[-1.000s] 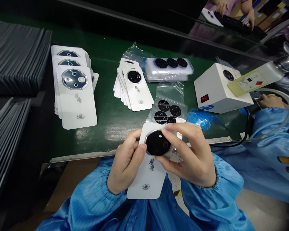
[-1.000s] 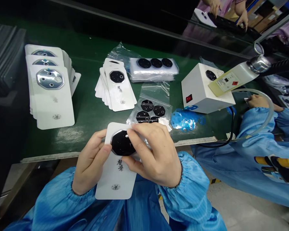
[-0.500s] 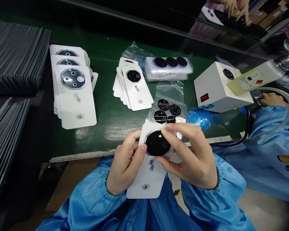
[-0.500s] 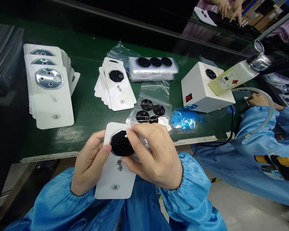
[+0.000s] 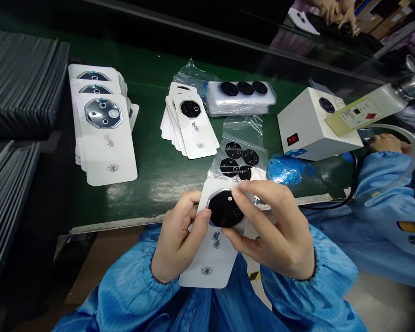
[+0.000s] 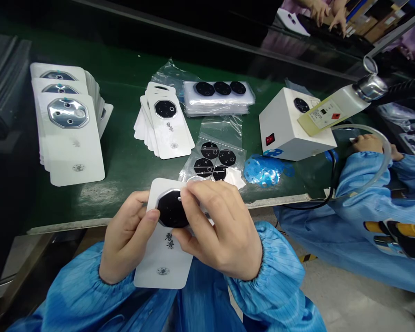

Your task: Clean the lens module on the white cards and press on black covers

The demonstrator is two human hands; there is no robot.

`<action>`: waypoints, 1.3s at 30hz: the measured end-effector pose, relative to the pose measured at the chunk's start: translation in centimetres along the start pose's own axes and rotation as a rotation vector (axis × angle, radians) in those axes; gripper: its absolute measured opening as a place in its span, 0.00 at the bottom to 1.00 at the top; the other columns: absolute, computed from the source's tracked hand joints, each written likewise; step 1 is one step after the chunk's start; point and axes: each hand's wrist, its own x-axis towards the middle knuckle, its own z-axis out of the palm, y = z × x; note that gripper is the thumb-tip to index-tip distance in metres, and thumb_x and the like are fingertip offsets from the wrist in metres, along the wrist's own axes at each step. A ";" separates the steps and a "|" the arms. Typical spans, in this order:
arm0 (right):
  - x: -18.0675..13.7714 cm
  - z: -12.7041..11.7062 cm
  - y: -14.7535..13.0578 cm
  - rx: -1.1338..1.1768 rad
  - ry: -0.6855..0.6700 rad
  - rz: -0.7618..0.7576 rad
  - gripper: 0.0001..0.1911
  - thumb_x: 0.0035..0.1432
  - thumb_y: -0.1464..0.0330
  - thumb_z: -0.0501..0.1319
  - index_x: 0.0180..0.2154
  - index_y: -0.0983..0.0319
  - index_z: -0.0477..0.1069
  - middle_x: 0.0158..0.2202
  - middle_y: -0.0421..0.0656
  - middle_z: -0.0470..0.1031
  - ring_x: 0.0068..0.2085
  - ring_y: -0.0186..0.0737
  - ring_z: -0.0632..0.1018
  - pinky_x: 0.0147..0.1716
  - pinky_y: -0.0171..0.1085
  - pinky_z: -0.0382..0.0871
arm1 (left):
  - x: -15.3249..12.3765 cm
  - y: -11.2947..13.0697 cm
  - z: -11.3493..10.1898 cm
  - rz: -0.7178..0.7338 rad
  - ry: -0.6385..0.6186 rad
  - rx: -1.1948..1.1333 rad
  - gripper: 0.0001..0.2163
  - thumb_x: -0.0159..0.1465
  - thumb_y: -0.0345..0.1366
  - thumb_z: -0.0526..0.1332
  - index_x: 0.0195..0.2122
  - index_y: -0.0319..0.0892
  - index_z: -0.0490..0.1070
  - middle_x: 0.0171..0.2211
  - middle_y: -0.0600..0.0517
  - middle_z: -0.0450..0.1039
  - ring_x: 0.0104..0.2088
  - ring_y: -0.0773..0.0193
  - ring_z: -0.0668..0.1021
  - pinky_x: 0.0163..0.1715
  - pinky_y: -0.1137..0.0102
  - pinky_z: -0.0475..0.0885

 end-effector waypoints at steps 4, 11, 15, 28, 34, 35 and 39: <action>-0.1 0.1 -0.1 0.008 0.009 0.001 0.14 0.55 0.69 0.61 0.42 0.69 0.70 0.42 0.55 0.72 0.46 0.49 0.74 0.39 0.48 0.76 | 0.0 -0.1 0.0 0.008 -0.004 0.016 0.05 0.67 0.34 0.51 0.42 0.47 0.64 0.14 0.62 0.61 0.12 0.73 0.62 0.11 0.78 0.55; -0.4 0.1 -0.3 0.016 0.002 -0.002 0.19 0.53 0.66 0.64 0.43 0.74 0.70 0.43 0.57 0.72 0.46 0.50 0.73 0.40 0.49 0.75 | -0.1 0.0 -0.1 0.054 0.002 0.016 0.06 0.67 0.33 0.52 0.43 0.48 0.64 0.14 0.62 0.58 0.11 0.75 0.60 0.10 0.78 0.52; -0.5 0.0 -0.4 0.023 0.005 -0.001 0.20 0.53 0.65 0.65 0.43 0.74 0.70 0.44 0.58 0.71 0.48 0.51 0.73 0.42 0.49 0.75 | -0.2 0.0 -0.3 0.061 -0.018 0.010 0.06 0.67 0.33 0.52 0.44 0.48 0.64 0.14 0.62 0.59 0.11 0.74 0.61 0.11 0.78 0.54; -0.3 -0.3 -0.5 0.053 -0.019 -0.002 0.22 0.56 0.63 0.62 0.46 0.74 0.68 0.48 0.60 0.69 0.51 0.53 0.70 0.43 0.52 0.75 | -0.2 0.1 -0.4 0.068 -0.051 -0.091 0.08 0.68 0.34 0.50 0.46 0.50 0.64 0.15 0.61 0.57 0.12 0.73 0.62 0.11 0.77 0.55; 0.0 -0.9 -0.4 0.051 -0.036 0.002 0.24 0.53 0.64 0.65 0.46 0.77 0.69 0.47 0.60 0.69 0.50 0.54 0.71 0.44 0.51 0.74 | 0.0 0.5 -0.3 0.051 -0.082 -0.214 0.09 0.68 0.34 0.50 0.47 0.50 0.65 0.18 0.59 0.63 0.13 0.73 0.65 0.11 0.79 0.58; 0.1 -1.0 -0.4 0.050 -0.044 0.002 0.24 0.53 0.64 0.65 0.46 0.77 0.68 0.47 0.60 0.69 0.50 0.54 0.71 0.44 0.51 0.73 | 0.1 0.6 -0.3 0.043 -0.082 -0.228 0.09 0.68 0.34 0.50 0.47 0.50 0.65 0.18 0.59 0.64 0.14 0.73 0.66 0.12 0.79 0.59; 0.3 -1.3 -0.5 0.047 -0.053 0.006 0.25 0.53 0.65 0.65 0.47 0.77 0.68 0.48 0.60 0.68 0.51 0.54 0.71 0.45 0.50 0.73 | 0.1 0.7 -0.2 0.015 -0.068 -0.251 0.09 0.68 0.35 0.51 0.47 0.50 0.65 0.20 0.58 0.65 0.16 0.73 0.66 0.13 0.79 0.60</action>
